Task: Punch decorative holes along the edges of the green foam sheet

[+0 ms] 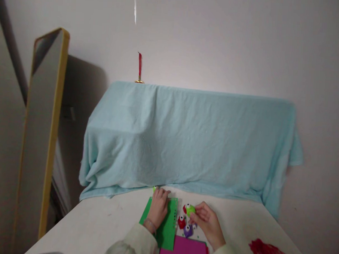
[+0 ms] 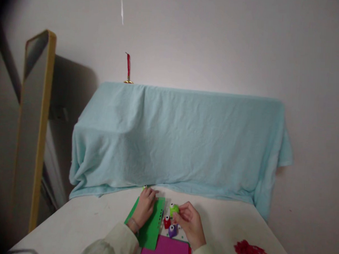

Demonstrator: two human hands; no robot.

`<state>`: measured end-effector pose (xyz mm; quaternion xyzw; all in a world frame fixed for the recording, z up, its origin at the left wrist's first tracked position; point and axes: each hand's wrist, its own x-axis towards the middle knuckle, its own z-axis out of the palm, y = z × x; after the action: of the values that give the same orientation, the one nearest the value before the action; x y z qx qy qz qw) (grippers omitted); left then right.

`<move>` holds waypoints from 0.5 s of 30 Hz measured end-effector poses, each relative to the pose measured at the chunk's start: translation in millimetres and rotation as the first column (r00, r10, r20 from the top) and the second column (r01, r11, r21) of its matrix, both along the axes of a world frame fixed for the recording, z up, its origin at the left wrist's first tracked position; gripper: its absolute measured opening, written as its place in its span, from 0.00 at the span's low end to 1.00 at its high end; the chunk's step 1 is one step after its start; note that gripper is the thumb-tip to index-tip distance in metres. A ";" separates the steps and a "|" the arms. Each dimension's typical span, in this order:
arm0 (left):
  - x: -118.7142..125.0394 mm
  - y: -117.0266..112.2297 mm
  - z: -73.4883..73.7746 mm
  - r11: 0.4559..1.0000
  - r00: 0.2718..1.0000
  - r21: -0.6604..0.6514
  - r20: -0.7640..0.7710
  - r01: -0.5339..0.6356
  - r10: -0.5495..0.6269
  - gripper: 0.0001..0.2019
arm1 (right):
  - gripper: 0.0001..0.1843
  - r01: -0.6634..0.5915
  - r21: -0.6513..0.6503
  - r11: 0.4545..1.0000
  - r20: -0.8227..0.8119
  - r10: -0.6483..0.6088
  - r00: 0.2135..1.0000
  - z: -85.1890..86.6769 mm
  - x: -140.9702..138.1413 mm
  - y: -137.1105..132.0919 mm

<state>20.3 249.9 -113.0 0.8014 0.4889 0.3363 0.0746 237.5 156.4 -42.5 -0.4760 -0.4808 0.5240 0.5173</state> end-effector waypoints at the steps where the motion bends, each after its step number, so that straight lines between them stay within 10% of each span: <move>1: 0.2 -1.3 2.5 1.000 1.000 -0.006 -0.020 0.020 -0.020 0.14 | 0.23 0.002 -0.006 1.000 -0.038 -0.002 0.999 -0.9 0.2 0.2; 15: 2.4 -7.8 15.3 0.997 0.997 -0.038 -0.032 0.071 -0.072 0.12 | 0.24 0.187 -0.089 0.978 -0.454 -0.207 0.866 -5.7 10.3 5.5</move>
<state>22.7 242.1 -97.7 0.8224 0.4674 0.3108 0.0930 247.7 161.9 -48.2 -0.3952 -0.2821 0.5765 0.6572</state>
